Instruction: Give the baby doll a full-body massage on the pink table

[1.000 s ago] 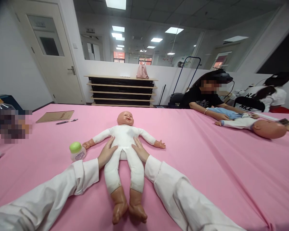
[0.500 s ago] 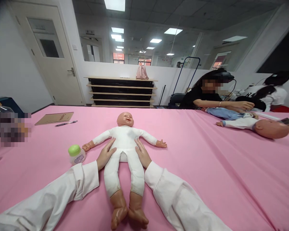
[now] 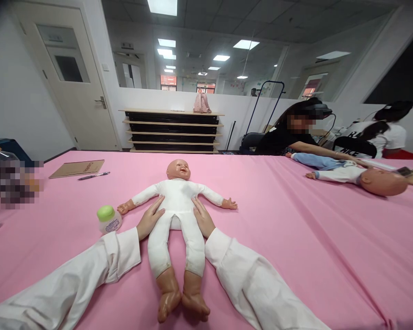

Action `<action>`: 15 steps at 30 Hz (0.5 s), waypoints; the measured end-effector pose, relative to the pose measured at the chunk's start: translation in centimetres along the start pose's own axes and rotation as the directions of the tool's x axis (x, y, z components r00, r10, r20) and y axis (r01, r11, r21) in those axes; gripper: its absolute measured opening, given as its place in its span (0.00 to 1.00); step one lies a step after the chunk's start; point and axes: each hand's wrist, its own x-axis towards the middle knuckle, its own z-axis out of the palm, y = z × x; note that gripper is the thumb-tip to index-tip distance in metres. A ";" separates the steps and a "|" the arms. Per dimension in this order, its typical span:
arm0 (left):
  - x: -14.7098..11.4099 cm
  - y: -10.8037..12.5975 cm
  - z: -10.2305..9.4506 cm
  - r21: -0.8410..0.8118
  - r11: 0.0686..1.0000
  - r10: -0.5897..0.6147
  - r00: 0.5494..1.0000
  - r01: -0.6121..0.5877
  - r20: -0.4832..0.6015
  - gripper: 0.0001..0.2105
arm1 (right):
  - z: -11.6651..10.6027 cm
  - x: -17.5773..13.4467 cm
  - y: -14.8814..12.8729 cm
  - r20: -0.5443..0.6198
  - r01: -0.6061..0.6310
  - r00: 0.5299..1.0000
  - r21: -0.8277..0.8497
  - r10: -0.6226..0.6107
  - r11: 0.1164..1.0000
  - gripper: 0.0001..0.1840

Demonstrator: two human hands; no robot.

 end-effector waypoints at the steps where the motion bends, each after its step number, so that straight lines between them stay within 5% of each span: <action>1: 0.0 0.0 0.0 0.002 1.000 0.001 1.000 -0.001 -0.003 0.26 | 0.0 0.0 0.0 -0.002 0.004 1.000 -0.001 -0.004 1.000 0.33; 10: 0.0 0.0 0.0 0.004 1.000 0.010 1.000 -0.010 -0.008 0.26 | 0.2 0.1 0.4 -0.034 -0.029 0.999 -0.006 0.029 1.000 0.34; 15: 0.0 -0.2 0.0 -0.009 1.000 0.013 1.000 -0.013 -0.020 0.25 | 0.3 0.4 0.9 -0.079 -0.136 0.985 0.170 0.151 0.976 0.30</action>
